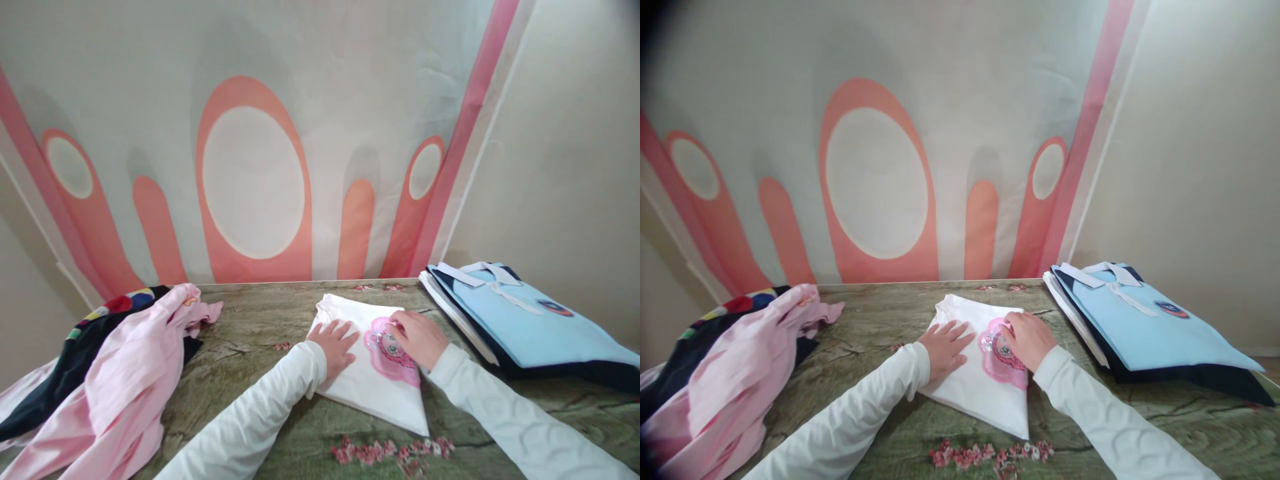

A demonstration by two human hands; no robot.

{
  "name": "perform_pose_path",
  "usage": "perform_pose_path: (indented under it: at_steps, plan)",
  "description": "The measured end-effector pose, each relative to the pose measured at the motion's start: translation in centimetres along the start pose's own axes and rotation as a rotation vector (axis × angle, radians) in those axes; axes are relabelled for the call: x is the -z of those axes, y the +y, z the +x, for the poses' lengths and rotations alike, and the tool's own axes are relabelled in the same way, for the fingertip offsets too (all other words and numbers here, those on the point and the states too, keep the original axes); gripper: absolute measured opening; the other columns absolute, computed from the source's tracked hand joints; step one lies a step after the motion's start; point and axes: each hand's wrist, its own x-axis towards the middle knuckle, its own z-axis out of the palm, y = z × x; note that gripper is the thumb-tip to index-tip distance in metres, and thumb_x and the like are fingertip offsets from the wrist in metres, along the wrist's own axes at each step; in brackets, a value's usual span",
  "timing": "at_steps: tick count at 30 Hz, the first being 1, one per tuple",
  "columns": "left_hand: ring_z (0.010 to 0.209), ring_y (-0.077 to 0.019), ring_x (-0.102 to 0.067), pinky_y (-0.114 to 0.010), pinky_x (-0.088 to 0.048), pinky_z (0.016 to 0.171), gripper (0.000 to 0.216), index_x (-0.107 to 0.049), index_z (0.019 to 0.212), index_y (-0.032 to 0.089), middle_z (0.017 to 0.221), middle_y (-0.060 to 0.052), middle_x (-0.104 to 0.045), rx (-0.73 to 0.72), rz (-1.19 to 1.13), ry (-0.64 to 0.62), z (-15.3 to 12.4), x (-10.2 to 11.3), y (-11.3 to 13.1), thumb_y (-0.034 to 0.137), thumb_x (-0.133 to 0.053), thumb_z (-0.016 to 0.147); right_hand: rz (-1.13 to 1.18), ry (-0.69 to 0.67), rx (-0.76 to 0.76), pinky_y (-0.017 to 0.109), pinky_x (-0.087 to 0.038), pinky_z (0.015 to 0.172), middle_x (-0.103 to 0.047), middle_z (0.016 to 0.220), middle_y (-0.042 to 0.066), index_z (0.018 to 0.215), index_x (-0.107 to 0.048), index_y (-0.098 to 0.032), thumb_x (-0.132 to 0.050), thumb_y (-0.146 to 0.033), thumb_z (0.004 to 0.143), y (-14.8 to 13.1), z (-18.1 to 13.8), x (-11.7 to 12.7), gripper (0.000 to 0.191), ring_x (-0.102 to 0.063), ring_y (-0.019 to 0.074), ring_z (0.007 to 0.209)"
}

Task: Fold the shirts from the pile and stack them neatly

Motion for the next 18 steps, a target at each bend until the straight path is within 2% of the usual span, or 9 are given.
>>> perform_pose_path:
  at_steps: [2, 4, 8, 12, 15, 18]
  plan:
    - [0.127, -0.0307, -0.023, -0.057, -0.018, 0.097, 0.050, -0.030, 0.133, 0.030, 0.142, -0.003, -0.025, 0.093, 0.061, -0.012, -0.3, 0.0, 1.2, 0.037, -0.037, 0.084, 0.057, 0.067, 0.066, 0.035, -0.036, 0.084, -0.061, 0.103, 0.010, 0.106, -0.056, -0.015, -0.040, -0.036, 0.084, 2.1, 0.9, -1.8, 0.034, -0.051, 0.0225, 0.099]
    - [0.125, -0.0322, -0.026, -0.059, -0.017, 0.097, 0.050, -0.034, 0.132, 0.027, 0.140, -0.007, -0.029, 0.184, 0.096, -0.019, -0.7, -0.2, 2.6, 0.032, -0.040, 0.082, 0.112, 0.038, 0.151, 0.037, -0.034, 0.089, -0.055, 0.116, 0.009, 0.114, -0.053, -0.018, -0.039, -0.038, 0.084, 3.5, 1.3, -3.3, 0.039, -0.046, 0.0225, 0.108]
    - [0.124, -0.0330, -0.029, -0.059, -0.022, 0.095, 0.053, -0.035, 0.132, 0.020, 0.140, -0.010, -0.027, 0.280, 0.067, -0.003, -1.0, -0.3, 4.1, 0.042, -0.035, 0.083, 0.116, -0.103, 0.211, 0.037, -0.034, 0.088, -0.057, 0.114, 0.005, 0.109, -0.057, -0.022, -0.033, -0.038, 0.088, 4.4, 1.4, -3.8, 0.036, -0.048, 0.0207, 0.105]
    - [0.125, -0.0297, -0.028, -0.056, -0.020, 0.098, 0.054, -0.037, 0.131, 0.018, 0.139, -0.008, -0.029, 0.256, 0.061, 0.036, -0.6, -0.1, 2.4, 0.045, -0.032, 0.084, -0.012, -0.190, 0.184, 0.035, -0.036, 0.082, -0.062, 0.096, 0.007, 0.092, -0.064, -0.020, -0.030, -0.039, 0.089, 3.0, 0.9, -1.6, 0.039, -0.054, 0.0202, 0.092]
    - [0.127, -0.0278, -0.023, -0.054, -0.016, 0.100, 0.049, -0.039, 0.129, 0.024, 0.138, -0.003, -0.033, 0.226, 0.065, 0.075, -0.1, -0.1, 0.2, 0.042, -0.028, 0.085, -0.151, -0.234, 0.159, 0.037, -0.036, 0.076, -0.062, 0.083, 0.009, 0.079, -0.065, -0.017, -0.029, -0.043, 0.088, 0.6, -0.4, 0.2, 0.045, -0.058, 0.0224, 0.081]
    - [0.129, -0.0303, -0.018, -0.058, -0.016, 0.098, 0.048, -0.031, 0.132, 0.032, 0.140, 0.001, -0.028, 0.241, 0.019, 0.093, 0.3, -0.6, -1.7, 0.043, -0.028, 0.086, -0.182, -0.289, 0.191, 0.036, -0.037, 0.070, -0.063, 0.075, 0.010, 0.072, -0.065, -0.016, -0.028, -0.043, 0.088, -2.1, -2.2, 1.3, 0.049, -0.060, 0.0222, 0.072]
